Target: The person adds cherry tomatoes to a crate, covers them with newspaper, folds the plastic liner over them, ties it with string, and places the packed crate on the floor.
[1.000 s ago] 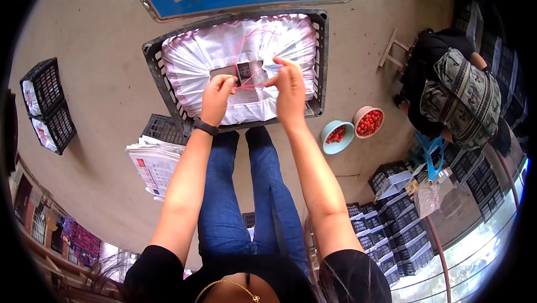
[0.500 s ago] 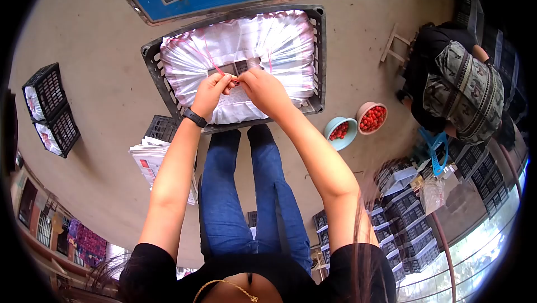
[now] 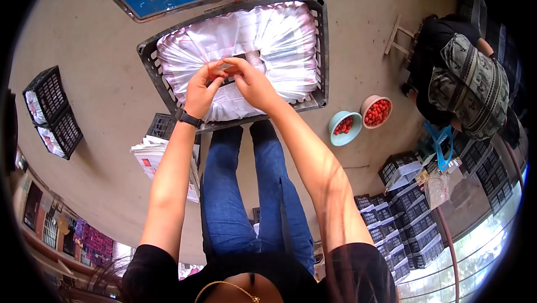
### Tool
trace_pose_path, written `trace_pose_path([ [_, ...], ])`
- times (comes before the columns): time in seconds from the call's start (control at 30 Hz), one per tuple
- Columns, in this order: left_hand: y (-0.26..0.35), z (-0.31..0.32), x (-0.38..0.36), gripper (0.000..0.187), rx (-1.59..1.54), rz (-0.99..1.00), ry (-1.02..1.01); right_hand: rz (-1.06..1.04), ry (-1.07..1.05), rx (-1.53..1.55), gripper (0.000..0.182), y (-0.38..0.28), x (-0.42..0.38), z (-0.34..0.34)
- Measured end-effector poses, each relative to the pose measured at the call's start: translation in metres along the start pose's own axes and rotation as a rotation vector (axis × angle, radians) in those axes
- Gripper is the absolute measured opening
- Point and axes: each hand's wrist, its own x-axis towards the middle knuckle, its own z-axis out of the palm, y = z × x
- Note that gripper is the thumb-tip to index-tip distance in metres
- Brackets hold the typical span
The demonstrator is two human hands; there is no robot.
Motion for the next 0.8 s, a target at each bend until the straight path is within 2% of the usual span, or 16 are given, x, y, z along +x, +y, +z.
trace_pose_path([
  [0.17,-0.010,0.006,-0.003,0.032,0.501,0.364,0.142,0.114,-0.044,0.115,0.029,0.018,0.011,-0.004],
  [0.27,-0.016,0.016,0.000,0.031,0.408,0.361,0.309,0.168,-0.008,0.266,0.026,0.025,0.011,-0.001],
  [0.4,-0.021,0.023,0.005,0.036,0.354,0.392,0.392,0.232,-0.083,0.193,0.020,0.018,0.017,-0.011],
  [0.47,-0.018,0.022,0.006,0.039,0.379,0.442,0.388,0.299,-0.152,0.205,0.020,0.014,0.020,-0.015],
  [0.57,-0.014,0.016,0.006,0.042,0.389,0.463,0.358,0.362,-0.123,0.140,0.018,0.013,0.021,-0.017],
  [0.67,-0.010,0.011,0.004,0.043,0.398,0.406,0.331,0.317,-0.080,0.155,0.015,0.015,0.018,-0.014],
  [0.77,-0.018,0.002,-0.007,0.040,0.374,0.293,0.331,0.000,-0.081,-0.380,0.008,-0.006,0.014,-0.021],
  [0.8,-0.024,-0.005,-0.013,0.039,0.360,0.253,0.336,-0.110,-0.084,-0.654,0.007,-0.003,0.014,-0.031],
])
